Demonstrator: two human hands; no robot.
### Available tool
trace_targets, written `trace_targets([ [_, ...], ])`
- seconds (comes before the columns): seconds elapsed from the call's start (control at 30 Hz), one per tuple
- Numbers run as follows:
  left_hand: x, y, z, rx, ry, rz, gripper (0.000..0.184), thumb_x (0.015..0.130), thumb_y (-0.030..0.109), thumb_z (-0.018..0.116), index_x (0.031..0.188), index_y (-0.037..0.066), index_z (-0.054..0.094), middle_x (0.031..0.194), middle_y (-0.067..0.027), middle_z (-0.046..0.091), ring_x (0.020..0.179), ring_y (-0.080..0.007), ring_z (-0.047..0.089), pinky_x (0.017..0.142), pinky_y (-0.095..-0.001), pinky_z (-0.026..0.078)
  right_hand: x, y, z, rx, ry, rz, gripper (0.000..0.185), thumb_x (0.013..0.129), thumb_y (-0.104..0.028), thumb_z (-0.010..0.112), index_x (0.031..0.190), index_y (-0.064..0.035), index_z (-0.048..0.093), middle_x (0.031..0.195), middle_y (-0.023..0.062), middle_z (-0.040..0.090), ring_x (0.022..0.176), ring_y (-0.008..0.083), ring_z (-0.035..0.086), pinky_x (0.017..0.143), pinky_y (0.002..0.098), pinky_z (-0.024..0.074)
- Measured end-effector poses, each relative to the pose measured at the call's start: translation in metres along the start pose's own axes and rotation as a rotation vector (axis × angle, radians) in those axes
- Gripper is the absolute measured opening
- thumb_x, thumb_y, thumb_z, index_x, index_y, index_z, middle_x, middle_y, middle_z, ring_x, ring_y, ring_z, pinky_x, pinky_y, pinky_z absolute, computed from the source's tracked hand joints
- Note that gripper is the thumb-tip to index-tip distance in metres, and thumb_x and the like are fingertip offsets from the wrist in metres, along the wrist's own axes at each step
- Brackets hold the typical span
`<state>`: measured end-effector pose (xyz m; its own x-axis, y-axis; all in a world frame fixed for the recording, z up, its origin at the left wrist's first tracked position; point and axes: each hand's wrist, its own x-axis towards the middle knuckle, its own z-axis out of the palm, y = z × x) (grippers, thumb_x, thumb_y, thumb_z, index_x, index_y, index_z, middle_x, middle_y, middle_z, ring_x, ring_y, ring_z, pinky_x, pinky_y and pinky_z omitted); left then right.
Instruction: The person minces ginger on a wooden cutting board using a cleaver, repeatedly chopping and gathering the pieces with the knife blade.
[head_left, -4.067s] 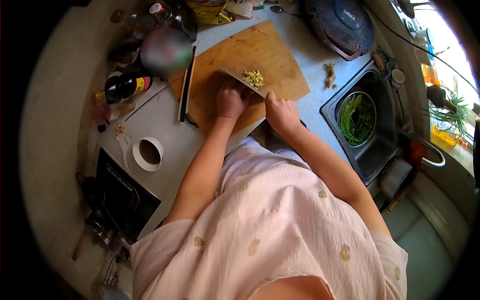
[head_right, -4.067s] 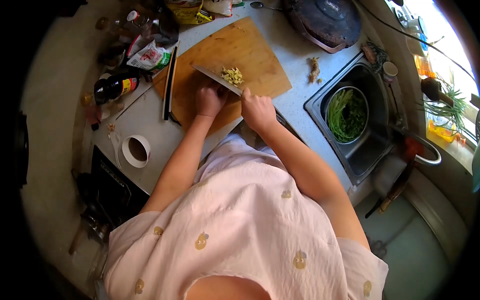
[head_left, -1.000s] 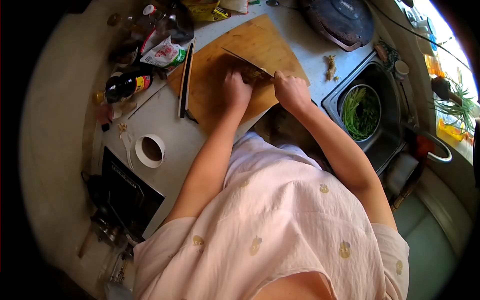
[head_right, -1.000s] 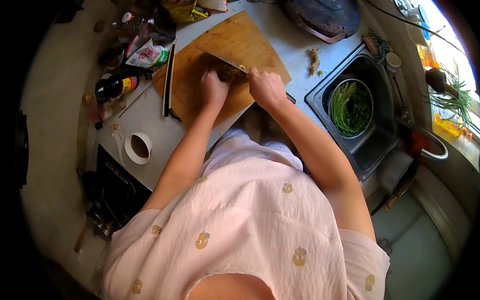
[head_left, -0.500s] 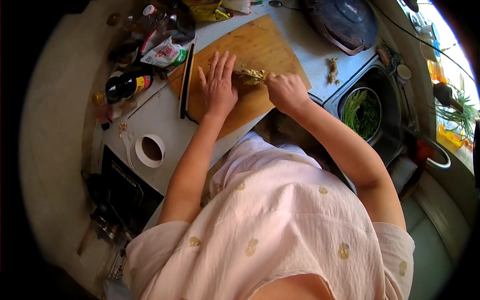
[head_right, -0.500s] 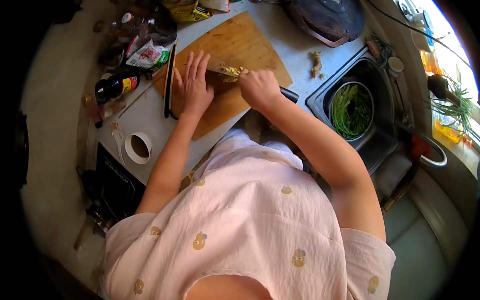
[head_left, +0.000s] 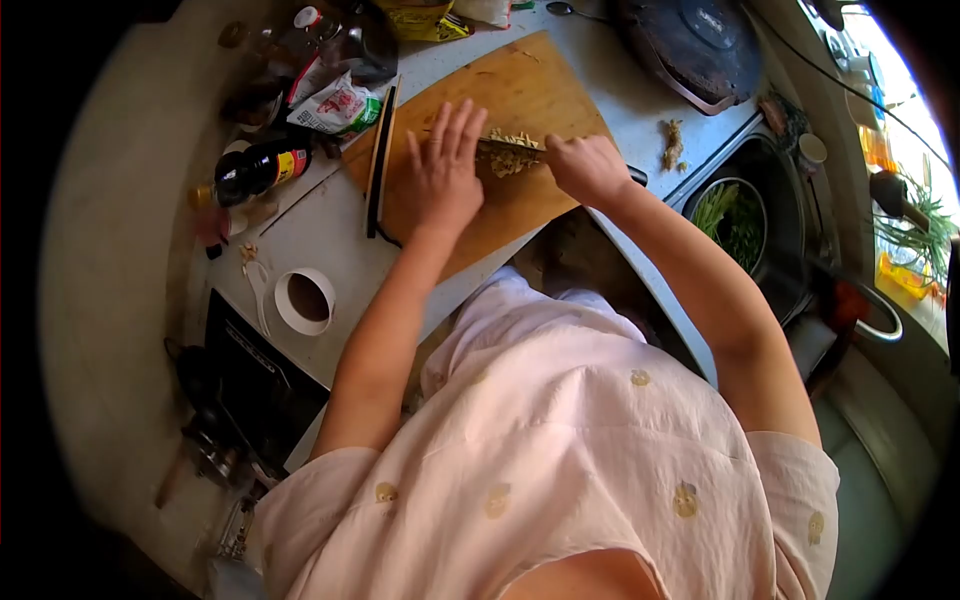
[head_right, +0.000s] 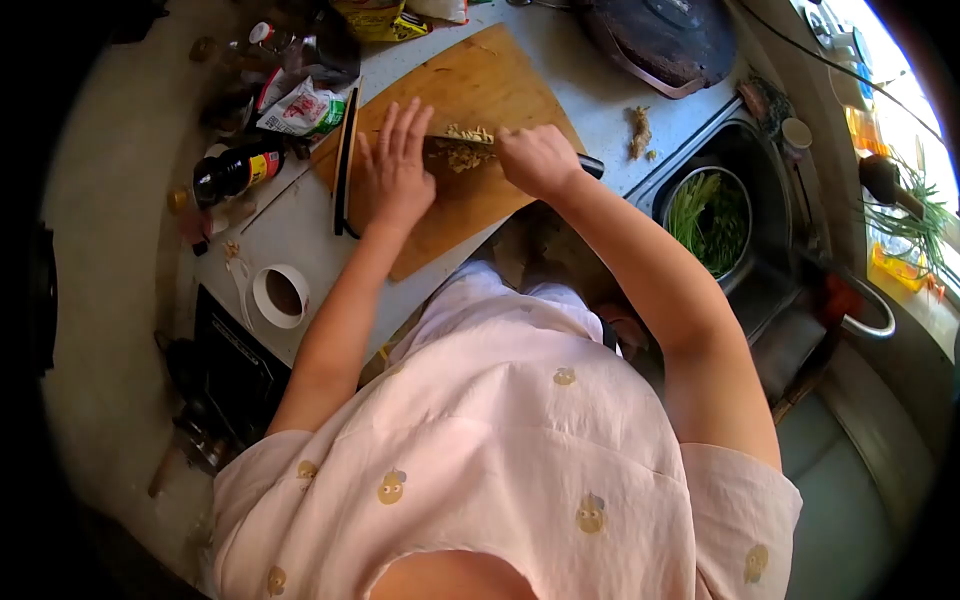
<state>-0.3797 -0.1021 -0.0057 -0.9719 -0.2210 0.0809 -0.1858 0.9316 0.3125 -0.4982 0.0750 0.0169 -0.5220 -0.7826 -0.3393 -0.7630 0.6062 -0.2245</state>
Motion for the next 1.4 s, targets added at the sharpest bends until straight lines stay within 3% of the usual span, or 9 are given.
trace_targets([
  [0.27,0.007,-0.013,-0.003,-0.019,0.014,-0.083,0.086,0.071,-0.003,0.065,0.146,0.024,0.033,0.154,0.0042,0.032,0.148,-0.0233,0.022,0.117,-0.0633,0.012,0.008,-0.018,-0.026,-0.065,-0.061,-0.043,0.014,0.082,-0.012,0.056,0.091,-0.0042,0.062,0.076,0.0149,0.069,0.072,0.0318,0.069,0.062,0.0425,0.0541],
  [0.5,-0.008,0.004,0.007,0.008,0.046,-0.056,0.086,0.070,-0.005,0.064,0.145,0.024,0.034,0.153,0.0042,0.033,0.147,-0.0230,0.024,0.115,-0.0630,0.015,0.002,0.001,0.014,-0.008,0.110,-0.025,0.011,0.081,-0.012,0.056,0.088,-0.0041,0.059,0.064,0.0137,0.066,0.059,0.0342,0.066,0.055,0.0436,0.0523],
  [0.73,0.000,-0.017,-0.001,-0.010,0.052,-0.080,0.088,0.070,-0.004,0.069,0.145,0.024,0.034,0.152,0.0044,0.034,0.146,-0.0229,0.025,0.115,-0.0630,0.016,-0.001,-0.026,-0.007,0.037,0.027,0.021,0.012,0.082,-0.012,0.055,0.091,-0.0036,0.059,0.073,0.0171,0.068,0.070,0.0341,0.069,0.062,0.0432,0.0535],
  [0.87,-0.006,0.000,0.011,0.062,0.070,-0.044,0.087,0.070,-0.002,0.069,0.145,0.024,0.034,0.152,0.0050,0.034,0.146,-0.0224,0.025,0.116,-0.0606,0.017,-0.001,-0.009,0.016,0.033,0.069,0.017,0.011,0.082,-0.011,0.055,0.089,-0.0034,0.058,0.070,0.0170,0.068,0.064,0.0348,0.068,0.059,0.0431,0.0531],
  [0.97,0.005,-0.003,0.008,-0.034,0.078,-0.078,0.080,0.074,-0.006,0.062,0.144,0.025,0.036,0.151,0.0042,0.036,0.146,-0.0216,0.026,0.115,-0.0633,0.017,0.003,-0.011,-0.004,0.044,0.062,0.014,0.010,0.082,-0.010,0.054,0.087,-0.0027,0.059,0.072,0.0165,0.068,0.067,0.0347,0.068,0.060,0.0435,0.0533],
  [1.07,0.001,-0.014,0.003,-0.055,0.088,-0.093,0.084,0.070,-0.006,0.065,0.143,0.024,0.036,0.151,0.0038,0.035,0.145,-0.0231,0.026,0.115,-0.0636,0.016,-0.002,-0.031,-0.023,0.037,0.034,-0.033,0.012,0.081,-0.010,0.055,0.088,-0.0019,0.059,0.074,0.0167,0.069,0.069,0.0349,0.068,0.062,0.0438,0.0534],
  [1.17,-0.010,-0.010,0.002,-0.019,0.080,-0.043,0.083,0.070,-0.006,0.065,0.142,0.024,0.037,0.150,0.0033,0.036,0.145,-0.0239,0.027,0.115,-0.0623,0.016,-0.010,-0.022,0.021,0.056,0.077,0.042,0.013,0.080,-0.010,0.055,0.090,-0.0022,0.058,0.070,0.0170,0.067,0.065,0.0351,0.067,0.060,0.0440,0.0530],
  [1.3,-0.025,0.002,0.012,0.010,0.098,-0.023,0.081,0.071,-0.006,0.063,0.142,0.024,0.037,0.150,0.0031,0.036,0.145,-0.0246,0.027,0.116,-0.0610,0.017,-0.018,-0.015,0.032,0.017,0.194,-0.040,0.011,0.081,-0.011,0.055,0.088,-0.0031,0.056,0.059,0.0155,0.064,0.055,0.0342,0.065,0.055,0.0440,0.0516],
  [1.4,-0.015,-0.008,0.010,-0.007,0.094,-0.062,0.082,0.070,-0.007,0.063,0.142,0.023,0.037,0.149,0.0029,0.037,0.144,-0.0247,0.029,0.115,-0.0616,0.017,-0.013,-0.024,0.006,0.010,0.098,-0.020,0.012,0.081,-0.011,0.055,0.089,-0.0030,0.056,0.066,0.0149,0.067,0.062,0.0327,0.068,0.057,0.0429,0.0529],
])
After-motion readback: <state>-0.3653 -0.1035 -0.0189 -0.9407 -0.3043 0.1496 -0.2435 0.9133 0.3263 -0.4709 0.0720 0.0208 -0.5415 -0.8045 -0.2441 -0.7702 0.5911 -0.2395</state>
